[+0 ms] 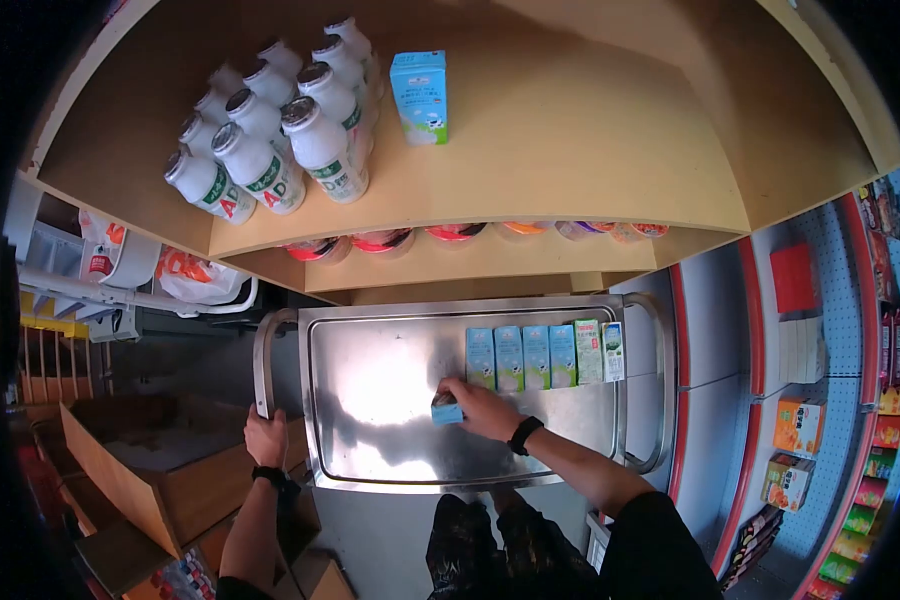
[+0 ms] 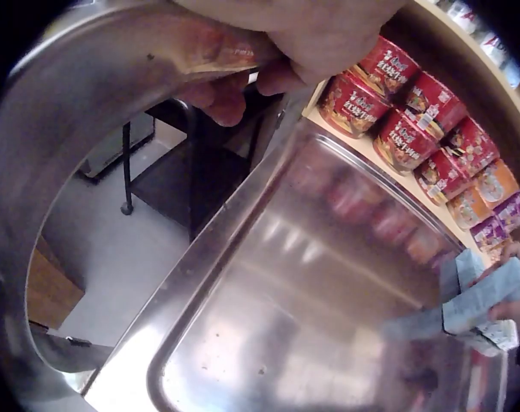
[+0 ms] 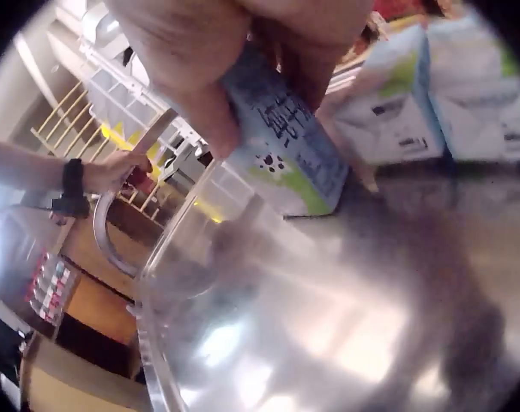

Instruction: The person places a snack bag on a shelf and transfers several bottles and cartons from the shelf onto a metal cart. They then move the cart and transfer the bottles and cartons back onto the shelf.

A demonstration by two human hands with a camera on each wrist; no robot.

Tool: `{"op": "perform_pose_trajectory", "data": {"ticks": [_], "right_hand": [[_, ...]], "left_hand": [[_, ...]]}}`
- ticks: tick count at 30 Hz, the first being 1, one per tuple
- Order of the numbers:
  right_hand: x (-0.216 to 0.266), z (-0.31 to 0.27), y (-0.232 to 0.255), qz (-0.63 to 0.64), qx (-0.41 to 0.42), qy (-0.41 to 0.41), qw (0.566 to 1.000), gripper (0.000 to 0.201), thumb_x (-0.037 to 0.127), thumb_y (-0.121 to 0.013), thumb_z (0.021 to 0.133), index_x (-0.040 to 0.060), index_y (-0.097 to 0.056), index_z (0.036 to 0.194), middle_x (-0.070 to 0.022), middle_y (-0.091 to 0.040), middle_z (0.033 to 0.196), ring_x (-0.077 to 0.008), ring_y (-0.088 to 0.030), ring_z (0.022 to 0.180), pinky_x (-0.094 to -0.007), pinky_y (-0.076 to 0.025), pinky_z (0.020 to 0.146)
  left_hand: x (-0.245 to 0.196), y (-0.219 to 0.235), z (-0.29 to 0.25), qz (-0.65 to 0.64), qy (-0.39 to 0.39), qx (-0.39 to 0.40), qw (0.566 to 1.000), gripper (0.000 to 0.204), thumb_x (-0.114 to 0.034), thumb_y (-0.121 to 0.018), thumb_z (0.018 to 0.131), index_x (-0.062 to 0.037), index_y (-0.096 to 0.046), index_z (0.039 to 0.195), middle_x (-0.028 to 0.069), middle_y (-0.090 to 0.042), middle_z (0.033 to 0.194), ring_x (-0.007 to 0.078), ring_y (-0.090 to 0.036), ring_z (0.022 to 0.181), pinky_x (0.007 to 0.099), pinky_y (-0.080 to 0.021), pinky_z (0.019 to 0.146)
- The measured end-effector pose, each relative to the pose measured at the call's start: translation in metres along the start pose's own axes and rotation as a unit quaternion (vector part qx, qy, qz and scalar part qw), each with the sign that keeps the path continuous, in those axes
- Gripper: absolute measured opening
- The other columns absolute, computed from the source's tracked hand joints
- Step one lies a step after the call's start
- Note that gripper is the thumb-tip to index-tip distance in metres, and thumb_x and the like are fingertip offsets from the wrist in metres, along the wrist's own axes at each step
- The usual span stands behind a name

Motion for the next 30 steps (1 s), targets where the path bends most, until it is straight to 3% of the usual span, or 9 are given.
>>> {"op": "perform_pose_trajectory", "data": {"ticks": [1,3,7,9,12,16,20,24,30], "right_hand": [[-0.001,0.000,-0.002,-0.047,-0.019,0.007,0.999,0.052,-0.004,-0.071,0.069,0.0046,-0.045,0.112,-0.0140,-0.058,0.110,-0.0329,-0.057,0.106,-0.0396,-0.047,0.091],[-0.001,0.001,0.000,-0.095,-0.041,0.014,0.995,0.050,-0.004,-0.071,0.070,0.0045,-0.045,0.112,-0.0142,-0.058,0.108,-0.0327,-0.057,0.105,-0.0390,-0.047,0.090],[0.009,0.011,0.008,-0.133,0.025,0.017,0.991,0.044,0.002,-0.072,0.072,0.0050,-0.048,0.110,-0.0158,-0.059,0.106,-0.0337,-0.058,0.102,-0.0387,-0.047,0.087],[0.021,0.013,0.018,-0.123,0.029,0.009,0.992,0.043,0.005,-0.073,0.073,0.0053,-0.050,0.109,-0.0163,-0.059,0.106,-0.0341,-0.058,0.101,-0.0389,-0.048,0.085],[0.070,0.012,0.049,-0.066,0.019,-0.020,0.997,0.046,0.009,-0.076,0.071,0.0054,-0.051,0.109,-0.0156,-0.060,0.103,-0.0326,-0.061,0.097,-0.0378,-0.049,0.083],[0.148,0.016,0.137,0.024,-0.152,0.125,0.980,0.052,0.012,-0.080,0.070,0.0027,-0.053,0.114,-0.0090,-0.065,0.099,-0.0200,-0.063,0.095,-0.0321,-0.050,0.083],[0.196,0.049,0.235,0.038,-0.239,0.124,0.962,0.047,0.008,-0.077,0.074,0.0002,-0.053,0.113,-0.0052,-0.064,0.100,-0.0118,-0.061,0.091,-0.0287,-0.050,0.083],[0.187,0.096,0.297,-0.023,-0.265,0.124,0.956,0.049,0.006,-0.077,0.073,-0.0004,-0.052,0.115,-0.0054,-0.064,0.101,-0.0131,-0.061,0.091,-0.0286,-0.050,0.084],[0.163,0.146,0.318,-0.027,-0.234,0.130,0.963,0.057,0.009,-0.078,0.072,-0.0010,-0.051,0.121,-0.0099,-0.064,0.104,-0.0164,-0.061,0.095,-0.0310,-0.049,0.085]], "left_hand": [[-0.005,0.004,0.000,-0.001,-0.002,-0.001,1.000,0.048,-0.029,-0.062,0.070,0.0016,-0.059,0.107,0.0267,-0.065,0.089,0.0436,-0.063,0.087,0.0494,-0.050,0.078],[-0.012,0.013,-0.001,0.016,0.051,0.078,0.996,0.059,-0.029,-0.063,0.073,0.0044,-0.054,0.121,0.0279,-0.063,0.102,0.0426,-0.060,0.098,0.0473,-0.048,0.086],[-0.001,0.002,0.000,0.015,0.038,0.054,0.998,0.061,-0.029,-0.063,0.073,0.0047,-0.053,0.123,0.0279,-0.063,0.102,0.0426,-0.060,0.098,0.0469,-0.048,0.086],[0.001,-0.002,-0.001,0.006,0.000,-0.006,1.000,0.044,-0.027,-0.062,0.070,0.0025,-0.059,0.103,0.0262,-0.065,0.086,0.0434,-0.063,0.084,0.0505,-0.050,0.076],[0.001,0.000,-0.001,0.007,-0.003,-0.005,1.000,0.042,-0.027,-0.061,0.070,0.0024,-0.059,0.101,0.0262,-0.065,0.085,0.0433,-0.063,0.083,0.0506,-0.050,0.076],[0.010,-0.005,0.005,0.016,0.001,0.033,0.999,0.040,-0.026,-0.062,0.071,0.0012,-0.059,0.100,0.0265,-0.065,0.086,0.0440,-0.063,0.083,0.0513,-0.050,0.076],[0.006,-0.003,0.001,0.006,0.000,0.015,1.000,0.041,-0.028,-0.062,0.072,0.0003,-0.059,0.102,0.0264,-0.065,0.087,0.0442,-0.063,0.084,0.0516,-0.050,0.076],[0.008,-0.004,0.001,0.012,-0.005,-0.012,1.000,0.040,-0.028,-0.063,0.073,-0.0008,-0.059,0.101,0.0268,-0.065,0.088,0.0443,-0.063,0.085,0.0516,-0.050,0.077],[0.005,-0.001,0.001,0.016,-0.001,0.007,1.000,0.038,-0.028,-0.064,0.073,-0.0011,-0.058,0.098,0.0268,-0.065,0.088,0.0444,-0.062,0.085,0.0518,-0.050,0.077]]}}
Point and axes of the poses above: each hand's wrist, its own z-axis towards the middle knuckle, its own y-axis out of the back of the hand, x = y × z, the point moved 1 cm from there along z, towards the middle knuckle
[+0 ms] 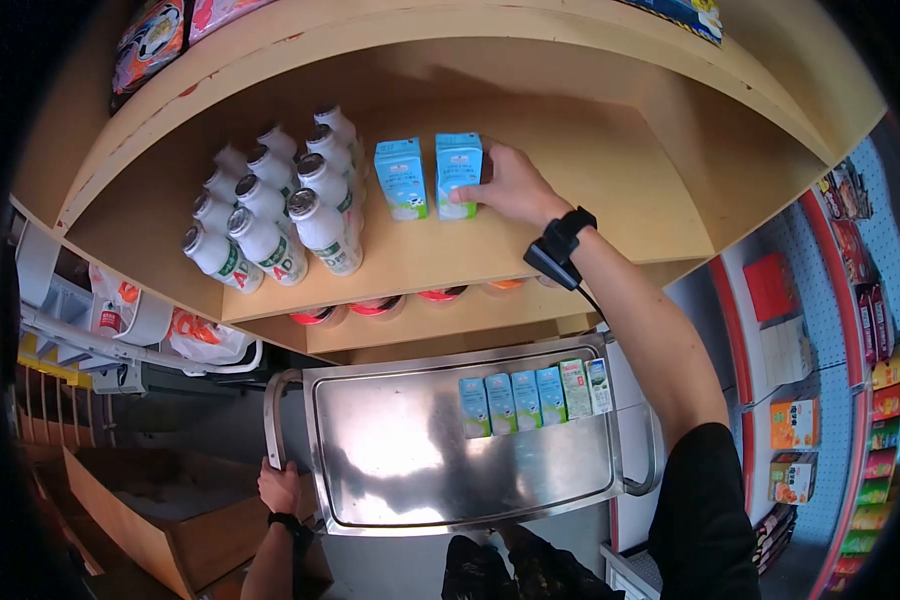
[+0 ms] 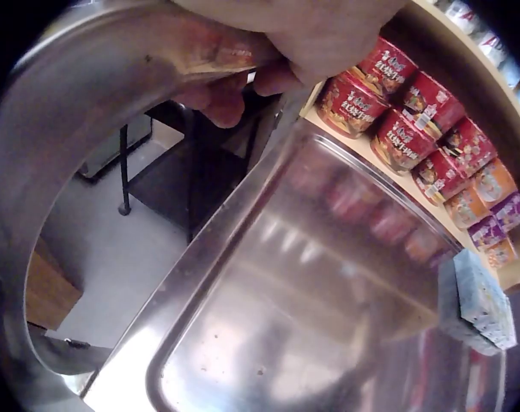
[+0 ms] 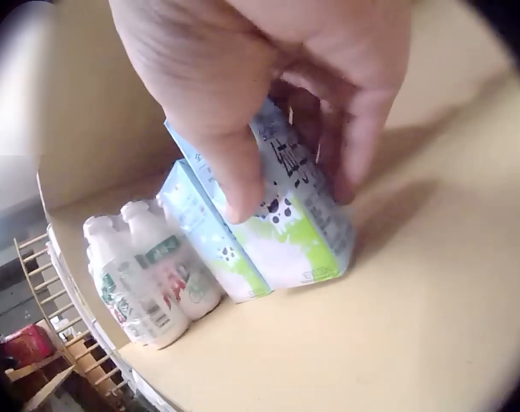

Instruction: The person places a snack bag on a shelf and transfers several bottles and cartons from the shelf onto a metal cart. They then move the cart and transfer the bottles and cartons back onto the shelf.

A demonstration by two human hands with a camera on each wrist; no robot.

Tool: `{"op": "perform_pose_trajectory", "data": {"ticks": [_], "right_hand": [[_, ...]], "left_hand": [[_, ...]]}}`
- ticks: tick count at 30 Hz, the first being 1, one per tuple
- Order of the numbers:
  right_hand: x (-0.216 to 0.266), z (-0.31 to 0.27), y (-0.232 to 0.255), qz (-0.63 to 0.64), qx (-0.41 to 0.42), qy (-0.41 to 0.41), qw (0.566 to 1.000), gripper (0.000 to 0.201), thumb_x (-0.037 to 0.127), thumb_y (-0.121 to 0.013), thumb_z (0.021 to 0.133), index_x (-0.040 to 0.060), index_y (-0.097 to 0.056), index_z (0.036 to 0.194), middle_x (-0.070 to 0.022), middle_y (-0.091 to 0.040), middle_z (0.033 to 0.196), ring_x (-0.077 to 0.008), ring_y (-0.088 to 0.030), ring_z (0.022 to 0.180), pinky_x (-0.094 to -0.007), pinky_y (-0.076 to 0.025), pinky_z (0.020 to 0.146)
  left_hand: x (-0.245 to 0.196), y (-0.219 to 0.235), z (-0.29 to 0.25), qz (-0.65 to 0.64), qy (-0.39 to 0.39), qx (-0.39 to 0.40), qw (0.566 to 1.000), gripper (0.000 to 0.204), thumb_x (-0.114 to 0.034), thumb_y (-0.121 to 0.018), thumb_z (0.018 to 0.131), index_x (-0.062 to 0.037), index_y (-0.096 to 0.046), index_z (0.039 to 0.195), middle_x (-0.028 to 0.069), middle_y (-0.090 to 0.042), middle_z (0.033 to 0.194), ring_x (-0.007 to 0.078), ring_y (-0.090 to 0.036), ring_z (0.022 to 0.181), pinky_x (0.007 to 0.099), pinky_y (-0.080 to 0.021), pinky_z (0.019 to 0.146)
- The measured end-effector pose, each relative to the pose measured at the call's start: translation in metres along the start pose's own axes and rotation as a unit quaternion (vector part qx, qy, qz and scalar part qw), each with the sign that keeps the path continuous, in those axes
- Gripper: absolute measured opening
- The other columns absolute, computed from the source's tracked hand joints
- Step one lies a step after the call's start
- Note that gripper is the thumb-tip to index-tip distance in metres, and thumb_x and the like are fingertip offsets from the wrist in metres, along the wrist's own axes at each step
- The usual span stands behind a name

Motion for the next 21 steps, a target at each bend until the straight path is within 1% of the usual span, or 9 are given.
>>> {"op": "perform_pose_trajectory", "data": {"ticks": [2,3,6,10,11,13,16,21], "right_hand": [[-0.009,0.009,-0.001,-0.008,0.022,-0.013,1.000,0.058,0.010,-0.078,0.072,-0.0014,-0.050,0.122,-0.0110,-0.064,0.106,-0.0181,-0.061,0.096,-0.0317,-0.049,0.087],[0.000,0.008,-0.002,-0.035,0.013,-0.009,0.999,0.060,0.011,-0.078,0.072,-0.0015,-0.049,0.123,-0.0107,-0.064,0.107,-0.0190,-0.061,0.097,-0.0322,-0.048,0.088],[0.003,0.008,-0.003,-0.021,0.033,-0.001,0.999,0.061,0.010,-0.078,0.072,-0.0010,-0.049,0.124,-0.0108,-0.064,0.108,-0.0196,-0.061,0.098,-0.0327,-0.048,0.090],[0.004,0.008,-0.006,0.007,0.024,0.008,1.000,0.061,0.010,-0.077,0.072,-0.0005,-0.048,0.125,-0.0113,-0.064,0.108,-0.0200,-0.061,0.099,-0.0330,-0.047,0.091],[0.006,0.007,-0.006,-0.010,0.022,0.004,1.000,0.061,0.010,-0.077,0.072,-0.0005,-0.048,0.125,-0.0116,-0.064,0.109,-0.0202,-0.061,0.099,-0.0332,-0.047,0.091],[0.009,0.006,-0.007,-0.024,0.021,-0.002,0.999,0.061,0.009,-0.077,0.072,-0.0004,-0.048,0.126,-0.0119,-0.064,0.109,-0.0204,-0.061,0.100,-0.0333,-0.046,0.092],[0.008,0.006,-0.007,-0.032,0.030,-0.016,0.999,0.061,0.009,-0.076,0.073,-0.0009,-0.048,0.125,-0.0124,-0.064,0.110,-0.0207,-0.061,0.100,-0.0332,-0.046,0.092],[0.002,0.009,-0.009,-0.042,0.018,0.013,0.999,0.059,0.011,-0.077,0.073,-0.0017,-0.049,0.124,-0.0132,-0.064,0.109,-0.0214,-0.061,0.099,-0.0331,-0.047,0.091]], "left_hand": [[0.002,-0.001,0.000,0.007,-0.002,-0.005,1.000,0.037,-0.028,-0.064,0.073,-0.0011,-0.058,0.097,0.0266,-0.065,0.087,0.0445,-0.062,0.084,0.0520,-0.050,0.076],[0.003,-0.002,-0.001,0.004,-0.003,-0.008,1.000,0.036,-0.027,-0.063,0.073,-0.0010,-0.058,0.096,0.0265,-0.065,0.086,0.0446,-0.062,0.084,0.0522,-0.050,0.075],[0.000,-0.001,0.000,-0.004,-0.001,-0.007,1.000,0.034,-0.026,-0.062,0.073,-0.0010,-0.058,0.096,0.0263,-0.065,0.085,0.0447,-0.062,0.083,0.0522,-0.050,0.075],[-0.003,0.002,-0.001,-0.007,-0.011,0.002,1.000,0.036,-0.026,-0.062,0.073,-0.0006,-0.058,0.097,0.0263,-0.065,0.085,0.0447,-0.062,0.083,0.0522,-0.050,0.075],[-0.002,0.000,0.000,-0.006,-0.011,0.002,1.000,0.036,-0.026,-0.062,0.073,-0.0006,-0.058,0.097,0.0263,-0.065,0.085,0.0447,-0.062,0.083,0.0522,-0.050,0.075],[0.002,-0.004,-0.001,-0.003,-0.011,-0.029,1.000,0.036,-0.026,-0.061,0.073,0.0002,-0.058,0.098,0.0265,-0.065,0.085,0.0448,-0.062,0.083,0.0523,-0.050,0.075],[-0.001,-0.001,-0.003,-0.004,-0.017,-0.029,0.999,0.037,-0.027,-0.060,0.073,0.0006,-0.058,0.098,0.0266,-0.065,0.085,0.0449,-0.062,0.083,0.0524,-0.050,0.076],[0.000,0.000,-0.001,-0.006,-0.014,-0.012,1.000,0.039,-0.027,-0.059,0.072,0.0008,-0.058,0.099,0.0267,-0.065,0.086,0.0448,-0.062,0.083,0.0524,-0.049,0.076]]}}
Point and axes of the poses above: each hand's wrist, its own z-axis towards the middle knuckle, its own y-axis out of the back of the hand, x = y × z, the point moved 1 cm from there along z, towards the middle knuckle
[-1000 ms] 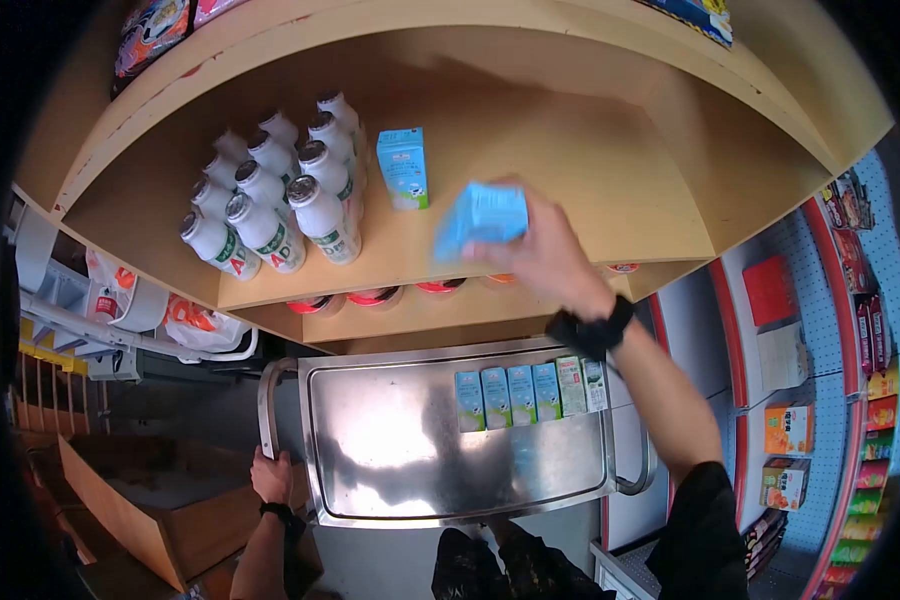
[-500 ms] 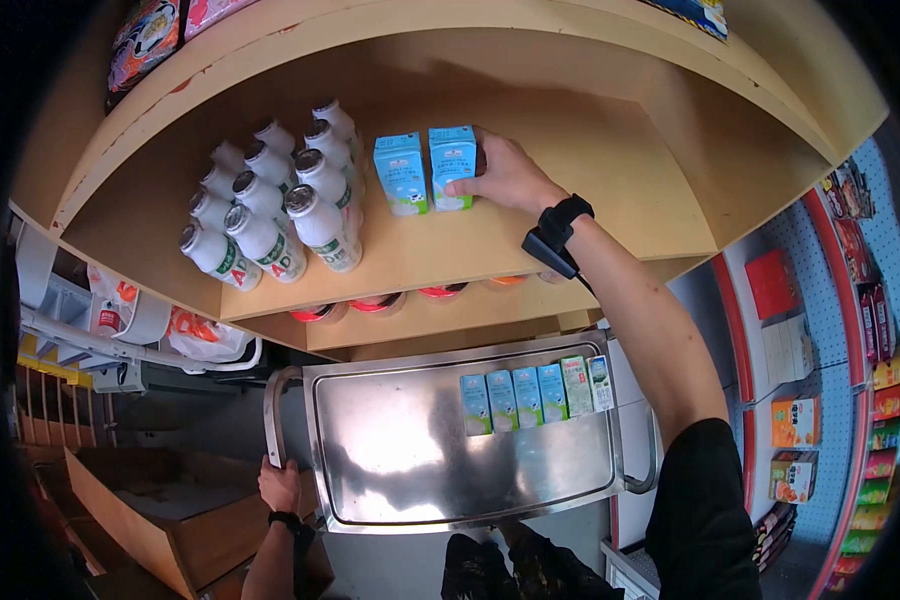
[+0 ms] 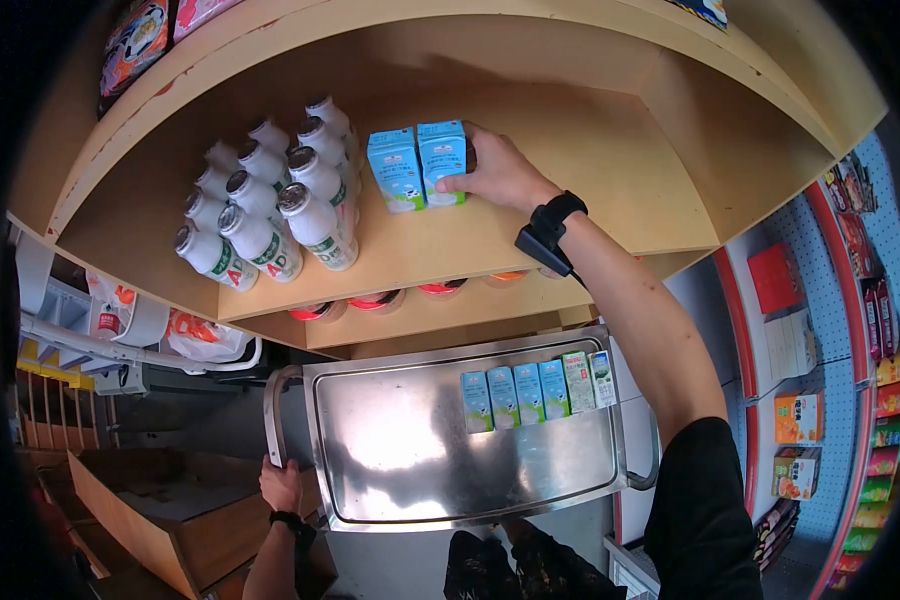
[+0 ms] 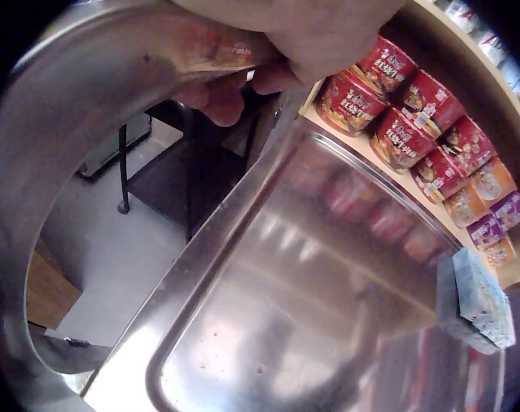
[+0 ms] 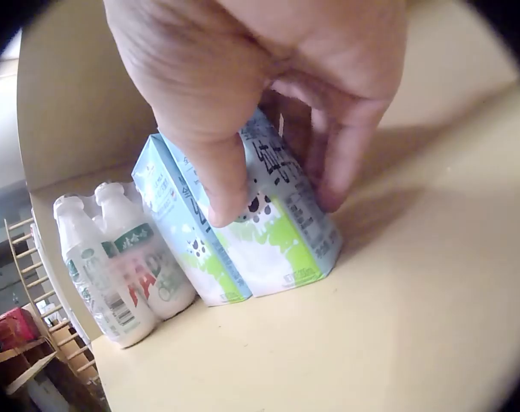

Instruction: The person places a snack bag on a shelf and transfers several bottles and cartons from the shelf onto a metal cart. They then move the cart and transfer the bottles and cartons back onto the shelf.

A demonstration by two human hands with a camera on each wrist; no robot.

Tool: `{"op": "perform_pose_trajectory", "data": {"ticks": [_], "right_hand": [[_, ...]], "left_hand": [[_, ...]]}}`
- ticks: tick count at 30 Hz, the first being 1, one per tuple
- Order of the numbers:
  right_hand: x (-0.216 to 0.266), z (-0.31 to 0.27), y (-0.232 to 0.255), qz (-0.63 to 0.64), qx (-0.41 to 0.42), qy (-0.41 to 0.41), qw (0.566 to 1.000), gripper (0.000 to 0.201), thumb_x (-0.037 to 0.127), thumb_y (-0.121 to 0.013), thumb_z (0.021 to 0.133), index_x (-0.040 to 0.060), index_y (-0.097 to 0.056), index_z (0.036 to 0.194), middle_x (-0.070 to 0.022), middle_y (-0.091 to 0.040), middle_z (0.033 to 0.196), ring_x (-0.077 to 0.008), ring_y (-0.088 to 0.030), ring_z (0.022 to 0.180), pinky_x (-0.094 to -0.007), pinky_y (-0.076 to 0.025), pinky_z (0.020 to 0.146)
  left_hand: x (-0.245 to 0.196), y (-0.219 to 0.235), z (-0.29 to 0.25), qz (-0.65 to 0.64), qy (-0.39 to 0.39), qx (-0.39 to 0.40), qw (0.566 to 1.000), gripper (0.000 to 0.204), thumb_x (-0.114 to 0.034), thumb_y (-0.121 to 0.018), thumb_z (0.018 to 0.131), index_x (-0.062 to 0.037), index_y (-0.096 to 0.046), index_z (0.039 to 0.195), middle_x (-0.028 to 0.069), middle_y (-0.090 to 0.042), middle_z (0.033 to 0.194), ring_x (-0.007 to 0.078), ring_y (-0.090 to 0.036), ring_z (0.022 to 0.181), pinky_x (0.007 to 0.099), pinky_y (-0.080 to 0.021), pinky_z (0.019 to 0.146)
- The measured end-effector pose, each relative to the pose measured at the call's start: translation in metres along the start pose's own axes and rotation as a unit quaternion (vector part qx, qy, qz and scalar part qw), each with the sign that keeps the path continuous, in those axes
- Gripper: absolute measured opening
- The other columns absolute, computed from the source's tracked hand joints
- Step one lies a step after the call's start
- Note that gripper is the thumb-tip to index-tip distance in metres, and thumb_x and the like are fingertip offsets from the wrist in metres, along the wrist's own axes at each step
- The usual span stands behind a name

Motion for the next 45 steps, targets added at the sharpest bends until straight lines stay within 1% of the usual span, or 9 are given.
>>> {"op": "perform_pose_trajectory", "data": {"ticks": [19,24,27,29,30,34,36,40,45], "right_hand": [[-0.009,-0.024,0.009,-0.024,-0.050,0.012,0.998,0.067,0.014,-0.081,0.068,-0.0066,-0.046,0.122,-0.0147,-0.062,0.108,-0.0233,-0.061,0.100,-0.0330,-0.047,0.093],[0.037,-0.093,0.018,-0.060,-0.124,-0.007,0.990,0.033,0.011,-0.073,0.078,0.0001,-0.058,0.105,-0.0047,-0.063,0.090,-0.0121,-0.060,0.077,-0.0264,-0.050,0.068],[0.024,-0.164,-0.019,0.009,0.022,-0.002,1.000,0.009,0.007,-0.068,0.081,0.0027,-0.060,0.082,0.0001,-0.061,0.072,-0.0065,-0.052,0.060,-0.0227,-0.042,0.053],[0.005,-0.199,-0.058,-0.027,0.140,-0.096,0.985,0.015,0.013,-0.071,0.078,0.0029,-0.063,0.083,-0.0062,-0.065,0.078,-0.0154,-0.061,0.067,-0.0273,-0.050,0.063],[-0.022,-0.214,-0.078,-0.097,0.212,-0.073,0.970,0.035,0.023,-0.077,0.071,0.0027,-0.063,0.096,-0.0109,-0.065,0.095,-0.0248,-0.062,0.090,-0.0354,-0.050,0.082],[-0.092,-0.245,-0.143,-0.254,0.230,0.003,0.939,0.063,0.034,-0.081,0.062,0.0025,-0.058,0.111,-0.0142,-0.060,0.111,-0.0314,-0.054,0.108,-0.0404,-0.041,0.097],[-0.104,-0.242,-0.157,-0.275,0.279,-0.070,0.917,0.084,0.041,-0.083,0.052,0.0016,-0.053,0.120,-0.0154,-0.055,0.119,-0.0332,-0.045,0.117,-0.0448,-0.032,0.103],[-0.114,-0.237,-0.164,-0.307,0.318,-0.111,0.890,0.089,0.044,-0.085,0.046,0.0009,-0.054,0.117,-0.0157,-0.056,0.113,-0.0322,-0.044,0.114,-0.0525,-0.031,0.101],[-0.106,-0.229,-0.167,-0.304,0.327,-0.107,0.889,0.089,0.036,-0.087,0.042,0.0008,-0.053,0.116,-0.0146,-0.054,0.109,-0.0320,-0.045,0.111,-0.0385,-0.035,0.101]], "left_hand": [[0.004,-0.003,0.002,-0.003,-0.006,0.009,1.000,0.053,-0.027,-0.061,0.070,0.0042,-0.057,0.112,0.0280,-0.065,0.092,0.0441,-0.062,0.088,0.0503,-0.050,0.079],[0.005,-0.005,0.004,0.012,-0.005,0.015,1.000,0.054,-0.028,-0.061,0.071,0.0047,-0.057,0.114,0.0274,-0.065,0.095,0.0434,-0.062,0.089,0.0492,-0.050,0.081],[0.010,-0.008,0.007,0.010,0.005,0.026,1.000,0.054,-0.028,-0.061,0.071,0.0046,-0.057,0.114,0.0271,-0.065,0.097,0.0432,-0.062,0.090,0.0492,-0.049,0.082],[0.011,-0.011,0.006,0.008,0.011,0.029,0.999,0.054,-0.029,-0.060,0.072,0.0046,-0.057,0.114,0.0271,-0.064,0.097,0.0431,-0.062,0.091,0.0493,-0.049,0.082],[0.012,-0.011,0.006,0.011,0.011,0.026,1.000,0.055,-0.029,-0.060,0.072,0.0046,-0.057,0.115,0.0271,-0.065,0.097,0.0429,-0.062,0.091,0.0493,-0.049,0.083],[0.004,-0.004,0.007,0.009,0.016,0.048,0.999,0.055,-0.029,-0.060,0.072,0.0049,-0.057,0.115,0.0275,-0.065,0.095,0.0428,-0.062,0.092,0.0493,-0.049,0.083],[0.011,-0.011,0.009,0.015,0.007,0.030,0.999,0.054,-0.029,-0.060,0.072,0.0052,-0.057,0.114,0.0278,-0.064,0.094,0.0431,-0.062,0.091,0.0493,-0.049,0.083],[0.011,-0.010,0.008,0.010,-0.010,0.024,1.000,0.052,-0.029,-0.059,0.072,0.0057,-0.058,0.111,0.0287,-0.064,0.094,0.0444,-0.061,0.090,0.0494,-0.049,0.081],[0.014,-0.013,0.009,0.017,-0.009,0.018,1.000,0.051,-0.029,-0.059,0.072,0.0050,-0.058,0.111,0.0281,-0.064,0.093,0.0443,-0.061,0.089,0.0494,-0.049,0.080]]}}
Point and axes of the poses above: each hand's wrist, its own z-axis towards the middle knuckle, its own y-axis out of the back of the hand, x = y × z, the point moved 1 cm from there along z, towards the middle knuckle
